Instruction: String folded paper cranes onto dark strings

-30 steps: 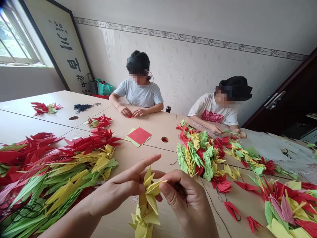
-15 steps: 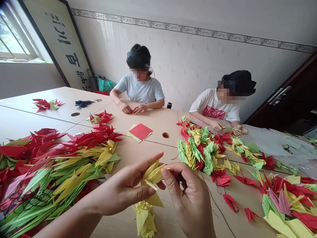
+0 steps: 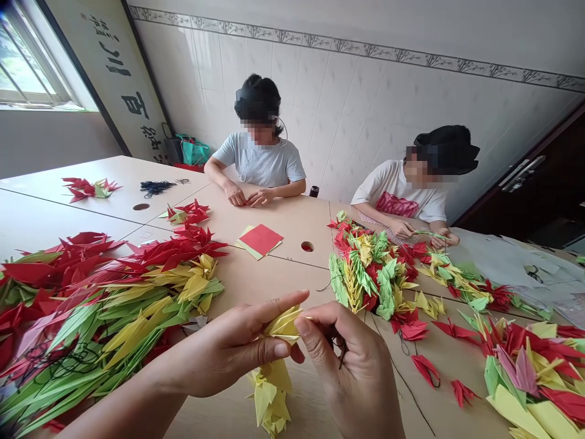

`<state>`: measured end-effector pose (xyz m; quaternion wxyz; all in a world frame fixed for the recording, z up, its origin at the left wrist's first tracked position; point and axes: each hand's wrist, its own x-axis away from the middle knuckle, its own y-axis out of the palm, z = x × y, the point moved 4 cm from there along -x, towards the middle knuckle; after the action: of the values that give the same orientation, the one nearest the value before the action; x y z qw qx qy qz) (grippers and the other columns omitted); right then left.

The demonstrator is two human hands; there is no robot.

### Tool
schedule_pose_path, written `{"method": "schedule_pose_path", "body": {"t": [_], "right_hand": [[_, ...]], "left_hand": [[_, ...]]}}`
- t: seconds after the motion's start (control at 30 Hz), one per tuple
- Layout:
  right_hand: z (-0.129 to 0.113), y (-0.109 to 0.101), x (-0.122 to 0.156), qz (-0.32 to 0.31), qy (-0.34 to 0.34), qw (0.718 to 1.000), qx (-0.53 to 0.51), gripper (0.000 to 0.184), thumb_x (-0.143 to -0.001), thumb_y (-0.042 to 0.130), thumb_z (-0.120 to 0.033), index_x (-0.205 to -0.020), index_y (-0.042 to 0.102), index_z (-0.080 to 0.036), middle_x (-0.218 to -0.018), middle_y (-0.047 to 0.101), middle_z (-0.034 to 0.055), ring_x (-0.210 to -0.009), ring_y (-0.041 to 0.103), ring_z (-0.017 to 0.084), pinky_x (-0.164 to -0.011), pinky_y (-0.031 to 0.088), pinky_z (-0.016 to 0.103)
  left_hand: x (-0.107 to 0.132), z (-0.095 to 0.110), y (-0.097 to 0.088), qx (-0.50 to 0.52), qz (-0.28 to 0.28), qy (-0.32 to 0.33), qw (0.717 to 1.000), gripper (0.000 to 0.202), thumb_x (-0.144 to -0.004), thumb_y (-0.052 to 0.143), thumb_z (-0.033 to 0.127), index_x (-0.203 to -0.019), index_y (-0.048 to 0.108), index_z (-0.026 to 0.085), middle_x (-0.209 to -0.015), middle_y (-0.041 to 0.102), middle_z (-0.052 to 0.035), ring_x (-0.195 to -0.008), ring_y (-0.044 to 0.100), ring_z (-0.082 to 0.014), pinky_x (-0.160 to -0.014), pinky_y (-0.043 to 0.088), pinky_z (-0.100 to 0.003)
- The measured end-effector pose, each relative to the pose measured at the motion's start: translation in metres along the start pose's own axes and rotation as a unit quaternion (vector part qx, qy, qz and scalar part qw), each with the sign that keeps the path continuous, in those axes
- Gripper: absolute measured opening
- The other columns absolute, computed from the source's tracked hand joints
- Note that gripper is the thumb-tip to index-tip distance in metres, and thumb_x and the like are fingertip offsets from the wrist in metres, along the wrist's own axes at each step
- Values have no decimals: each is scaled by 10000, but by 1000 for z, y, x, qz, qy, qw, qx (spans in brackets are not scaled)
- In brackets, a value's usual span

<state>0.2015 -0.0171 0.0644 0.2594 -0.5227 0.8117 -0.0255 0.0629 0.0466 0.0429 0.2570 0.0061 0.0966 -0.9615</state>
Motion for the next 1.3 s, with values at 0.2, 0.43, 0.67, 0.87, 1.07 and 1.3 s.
{"method": "schedule_pose_path", "body": {"t": [0.2, 0.43, 0.67, 0.87, 1.07, 1.3], "right_hand": [[4, -4, -1, -31, 8, 999, 29, 153, -846, 645, -398, -887, 693, -258, -640, 634, -20, -549, 579, 147, -498, 462, 236], [9, -6, -1, -57, -77, 986, 134, 70, -869, 657, -315, -864, 710, -269, -771, 638, 6, -684, 617, 159, -619, 493, 247], [7, -8, 0, -41, -96, 980, 168, 155, -903, 612, -340, -783, 674, -264, -779, 623, 13, -694, 608, 173, -616, 473, 264], [6, -7, 0, -71, -114, 973, 189, 168, -937, 558, -319, -793, 620, -258, -831, 605, 19, -756, 610, 178, -667, 468, 268], [2, -10, 1, -26, -140, 968, 204, 155, -953, 524, -304, -807, 556, -262, -844, 572, 8, -755, 576, 173, -684, 436, 274], [10, -32, -5, 114, -170, 955, 216, 90, -924, 557, -246, -834, 561, -244, -869, 569, 36, -818, 565, 201, -729, 427, 322]], "left_hand": [[-2, 3, -2, 14, 52, 11, 998, 513, -983, 444, 352, -1472, 370, 216, -978, 712, -76, -861, 664, -168, -762, 508, -278], [-2, 6, -5, 52, 95, 39, 993, 384, -974, 487, 345, -1348, 538, 274, -1161, 658, -32, -1051, 578, -167, -930, 439, -276], [-5, -2, -3, 136, 80, 25, 987, 354, -940, 545, 361, -1272, 621, 263, -1107, 577, -59, -875, 584, -136, -828, 503, -281], [-5, -5, -2, 239, 110, 27, 964, 408, -886, 646, 289, -1289, 590, 276, -886, 603, -3, -788, 598, -109, -762, 511, -246], [-2, -5, -3, 204, 115, -4, 972, 293, -869, 663, 314, -1133, 675, 186, -863, 629, -32, -754, 596, -117, -681, 486, -221], [0, -7, -5, 184, 101, -29, 977, 305, -875, 644, 381, -1108, 676, 187, -816, 617, -25, -700, 564, -112, -619, 448, -217]]}}
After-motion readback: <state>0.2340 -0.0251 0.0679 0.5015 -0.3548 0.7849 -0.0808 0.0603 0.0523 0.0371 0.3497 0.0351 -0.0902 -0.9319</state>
